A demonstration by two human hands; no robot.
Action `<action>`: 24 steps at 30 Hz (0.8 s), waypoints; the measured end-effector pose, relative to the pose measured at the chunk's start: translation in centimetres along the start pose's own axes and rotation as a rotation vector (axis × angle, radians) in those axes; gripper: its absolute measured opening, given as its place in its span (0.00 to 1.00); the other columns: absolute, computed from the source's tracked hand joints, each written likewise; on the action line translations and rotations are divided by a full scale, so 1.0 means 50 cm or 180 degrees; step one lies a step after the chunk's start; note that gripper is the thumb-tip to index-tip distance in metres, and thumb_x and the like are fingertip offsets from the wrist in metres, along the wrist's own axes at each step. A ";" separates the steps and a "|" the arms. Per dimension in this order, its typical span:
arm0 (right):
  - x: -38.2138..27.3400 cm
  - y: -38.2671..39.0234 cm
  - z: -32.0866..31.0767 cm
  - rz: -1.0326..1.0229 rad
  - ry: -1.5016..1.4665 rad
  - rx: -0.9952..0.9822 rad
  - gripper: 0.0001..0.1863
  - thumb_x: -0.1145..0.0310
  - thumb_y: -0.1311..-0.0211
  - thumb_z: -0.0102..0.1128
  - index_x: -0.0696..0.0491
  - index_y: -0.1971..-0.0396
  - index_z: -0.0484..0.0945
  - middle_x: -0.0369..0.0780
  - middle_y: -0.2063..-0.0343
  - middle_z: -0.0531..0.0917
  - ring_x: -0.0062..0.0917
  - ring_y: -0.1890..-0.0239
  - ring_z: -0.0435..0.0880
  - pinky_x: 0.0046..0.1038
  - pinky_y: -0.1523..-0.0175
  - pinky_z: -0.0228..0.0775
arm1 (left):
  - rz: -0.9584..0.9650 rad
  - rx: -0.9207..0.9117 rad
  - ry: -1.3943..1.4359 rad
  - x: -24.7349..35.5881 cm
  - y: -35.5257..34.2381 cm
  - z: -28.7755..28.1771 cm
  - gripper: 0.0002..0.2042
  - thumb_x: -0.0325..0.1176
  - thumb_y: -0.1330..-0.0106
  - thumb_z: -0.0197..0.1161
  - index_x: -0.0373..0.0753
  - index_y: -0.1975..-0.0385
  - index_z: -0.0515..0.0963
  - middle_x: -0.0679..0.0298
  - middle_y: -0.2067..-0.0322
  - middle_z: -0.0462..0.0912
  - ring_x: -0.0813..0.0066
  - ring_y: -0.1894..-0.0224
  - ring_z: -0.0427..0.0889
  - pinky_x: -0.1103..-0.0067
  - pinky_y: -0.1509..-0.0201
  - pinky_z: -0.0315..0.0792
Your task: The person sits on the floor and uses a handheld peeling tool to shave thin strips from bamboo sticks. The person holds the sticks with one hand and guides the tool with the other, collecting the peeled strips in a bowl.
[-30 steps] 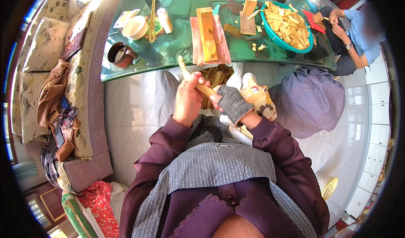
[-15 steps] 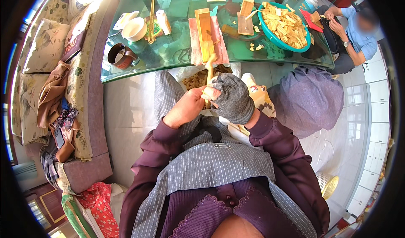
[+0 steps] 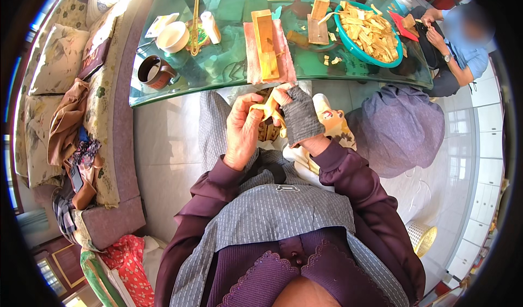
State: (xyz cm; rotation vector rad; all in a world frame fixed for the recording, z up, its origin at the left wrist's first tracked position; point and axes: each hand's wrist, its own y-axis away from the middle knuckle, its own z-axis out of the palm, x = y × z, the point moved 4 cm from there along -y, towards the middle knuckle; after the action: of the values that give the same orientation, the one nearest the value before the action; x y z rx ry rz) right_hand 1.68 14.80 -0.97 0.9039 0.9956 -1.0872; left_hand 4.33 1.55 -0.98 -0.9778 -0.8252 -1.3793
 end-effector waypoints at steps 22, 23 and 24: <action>-0.038 0.024 0.029 -0.1114 0.2279 0.0239 0.14 0.64 0.49 0.65 0.56 0.71 0.71 0.42 0.78 0.76 0.33 0.76 0.77 0.30 0.69 0.70 | -0.0712 -0.0111 0.0687 -0.021 -0.014 -0.015 0.04 0.27 0.33 0.54 0.36 0.62 0.73 0.66 0.68 0.79 0.80 0.65 0.77 0.83 0.56 0.71; -0.040 0.025 0.029 -0.1348 0.2407 0.0214 0.13 0.65 0.49 0.64 0.56 0.70 0.71 0.42 0.77 0.77 0.34 0.75 0.78 0.31 0.69 0.70 | -0.0774 -0.0132 0.0739 -0.016 -0.011 -0.014 0.04 0.26 0.33 0.53 0.35 0.62 0.73 0.66 0.67 0.79 0.80 0.65 0.78 0.83 0.56 0.71; -0.042 0.022 0.028 -0.1600 0.2537 0.0201 0.12 0.66 0.49 0.63 0.56 0.70 0.72 0.43 0.77 0.77 0.36 0.74 0.78 0.32 0.68 0.70 | -0.0826 -0.0172 0.0789 -0.010 -0.013 -0.013 0.04 0.26 0.34 0.53 0.35 0.62 0.72 0.66 0.67 0.79 0.79 0.65 0.78 0.82 0.55 0.71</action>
State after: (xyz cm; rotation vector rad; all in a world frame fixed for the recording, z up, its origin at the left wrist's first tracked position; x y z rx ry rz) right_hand 2.68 14.34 1.56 1.2095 1.9312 -1.1889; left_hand 3.63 1.20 -1.62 -0.7386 -0.7483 -1.7146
